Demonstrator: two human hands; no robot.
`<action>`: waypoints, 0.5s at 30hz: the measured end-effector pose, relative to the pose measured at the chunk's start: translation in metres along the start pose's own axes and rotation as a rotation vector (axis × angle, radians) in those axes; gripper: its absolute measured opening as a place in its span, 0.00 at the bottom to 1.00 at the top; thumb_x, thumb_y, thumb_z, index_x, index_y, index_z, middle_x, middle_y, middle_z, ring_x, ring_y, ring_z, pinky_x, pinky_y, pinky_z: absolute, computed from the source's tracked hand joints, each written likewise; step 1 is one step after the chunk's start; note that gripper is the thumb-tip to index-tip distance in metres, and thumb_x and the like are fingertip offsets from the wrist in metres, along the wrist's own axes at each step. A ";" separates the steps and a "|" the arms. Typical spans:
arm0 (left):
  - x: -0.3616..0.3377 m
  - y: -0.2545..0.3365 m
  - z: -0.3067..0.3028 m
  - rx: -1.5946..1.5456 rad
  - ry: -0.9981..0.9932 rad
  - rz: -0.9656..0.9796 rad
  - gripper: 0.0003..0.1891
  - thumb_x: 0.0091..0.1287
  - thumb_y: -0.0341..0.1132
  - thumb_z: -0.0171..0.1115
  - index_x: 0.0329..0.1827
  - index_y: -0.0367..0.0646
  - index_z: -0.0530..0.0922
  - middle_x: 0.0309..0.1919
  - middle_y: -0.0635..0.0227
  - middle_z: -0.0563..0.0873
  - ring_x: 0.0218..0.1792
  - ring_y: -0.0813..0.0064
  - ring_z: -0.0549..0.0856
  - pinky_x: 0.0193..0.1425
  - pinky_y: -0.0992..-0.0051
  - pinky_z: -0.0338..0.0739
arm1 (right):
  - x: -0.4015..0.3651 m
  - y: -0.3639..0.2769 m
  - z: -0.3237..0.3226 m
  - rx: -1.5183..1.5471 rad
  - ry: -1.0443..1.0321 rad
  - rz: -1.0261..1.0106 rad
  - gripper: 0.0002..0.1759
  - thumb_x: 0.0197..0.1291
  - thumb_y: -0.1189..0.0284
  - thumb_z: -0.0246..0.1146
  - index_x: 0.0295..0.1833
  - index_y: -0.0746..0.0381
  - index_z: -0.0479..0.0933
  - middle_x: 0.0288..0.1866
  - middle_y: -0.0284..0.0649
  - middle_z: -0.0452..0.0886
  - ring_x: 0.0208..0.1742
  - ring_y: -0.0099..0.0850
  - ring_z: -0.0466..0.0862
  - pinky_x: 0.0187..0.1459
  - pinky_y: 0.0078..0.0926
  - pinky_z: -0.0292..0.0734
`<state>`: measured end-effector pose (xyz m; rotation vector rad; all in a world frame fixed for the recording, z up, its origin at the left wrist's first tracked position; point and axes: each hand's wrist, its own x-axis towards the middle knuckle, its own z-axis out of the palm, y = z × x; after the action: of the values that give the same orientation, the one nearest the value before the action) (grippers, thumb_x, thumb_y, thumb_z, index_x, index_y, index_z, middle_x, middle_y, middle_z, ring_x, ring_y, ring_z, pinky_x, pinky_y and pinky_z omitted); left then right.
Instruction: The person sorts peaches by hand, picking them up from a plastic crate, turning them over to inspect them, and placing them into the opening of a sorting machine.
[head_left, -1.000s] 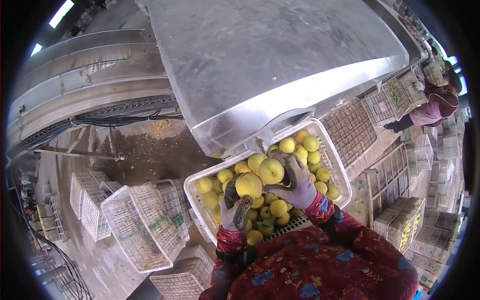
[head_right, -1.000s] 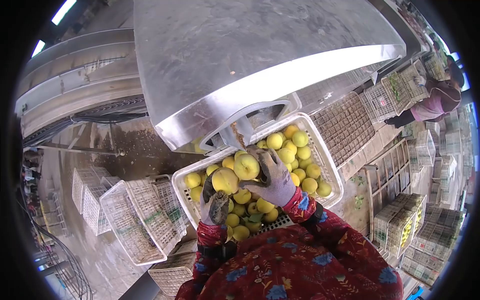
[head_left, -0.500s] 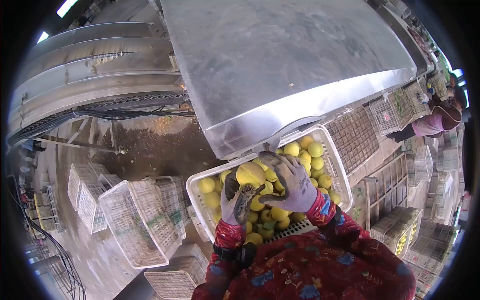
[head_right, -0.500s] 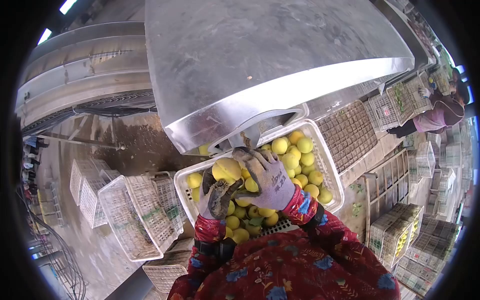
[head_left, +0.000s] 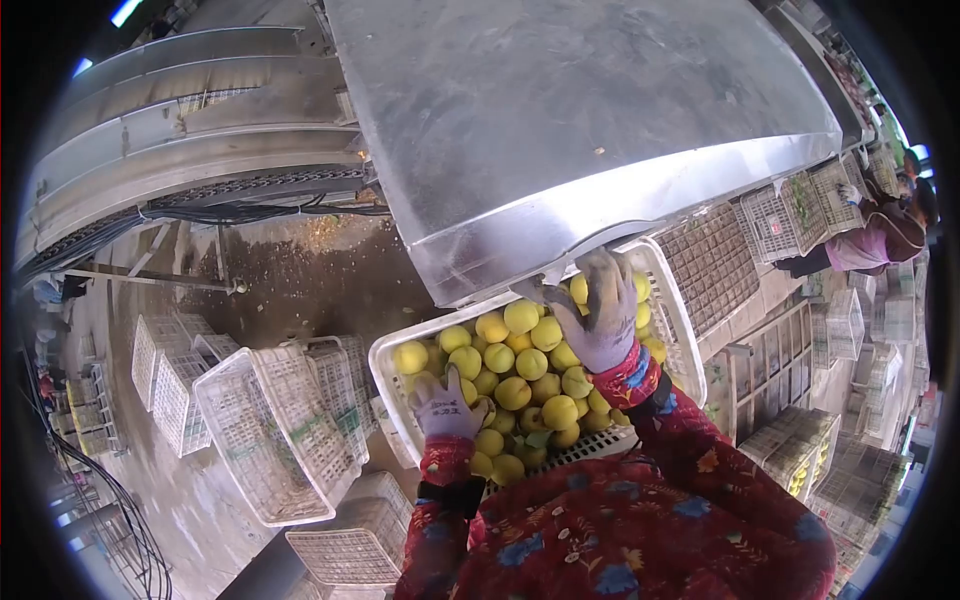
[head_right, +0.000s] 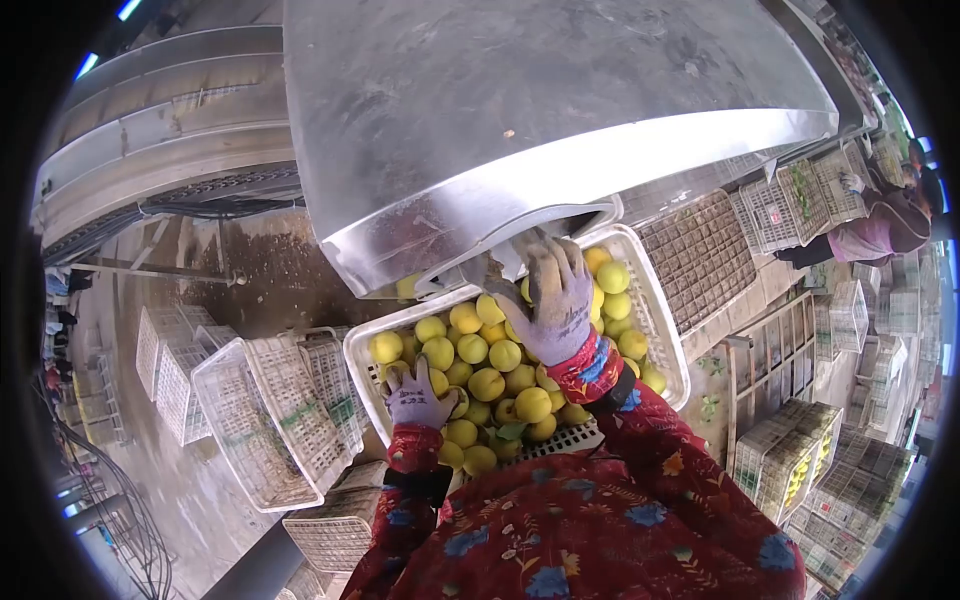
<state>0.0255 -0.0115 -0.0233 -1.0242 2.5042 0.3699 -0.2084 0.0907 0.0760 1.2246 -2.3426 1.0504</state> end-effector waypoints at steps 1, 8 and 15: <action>0.002 0.003 -0.014 -0.040 -0.100 -0.018 0.47 0.57 0.63 0.65 0.76 0.44 0.64 0.63 0.49 0.74 0.69 0.46 0.68 0.71 0.45 0.62 | -0.015 0.001 -0.006 0.072 -0.160 -0.034 0.29 0.52 0.59 0.73 0.54 0.64 0.74 0.57 0.49 0.78 0.57 0.51 0.77 0.54 0.47 0.74; -0.011 -0.001 0.011 -1.188 0.120 0.033 0.38 0.62 0.50 0.72 0.69 0.38 0.67 0.61 0.50 0.79 0.60 0.48 0.80 0.65 0.53 0.75 | -0.098 0.037 0.099 -0.195 -0.685 0.267 0.36 0.53 0.53 0.72 0.62 0.62 0.70 0.54 0.49 0.81 0.55 0.50 0.81 0.55 0.42 0.77; -0.018 0.013 -0.028 -2.454 -0.293 0.180 0.44 0.61 0.63 0.69 0.71 0.41 0.66 0.68 0.60 0.73 0.68 0.61 0.74 0.70 0.53 0.75 | -0.070 -0.009 -0.003 0.925 -0.731 0.399 0.41 0.53 0.70 0.74 0.72 0.63 0.66 0.66 0.50 0.75 0.62 0.45 0.79 0.57 0.38 0.78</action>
<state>0.0197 -0.0025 0.0109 -0.8374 0.6107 3.3594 -0.1595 0.1307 0.0439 1.6756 -2.7742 2.3266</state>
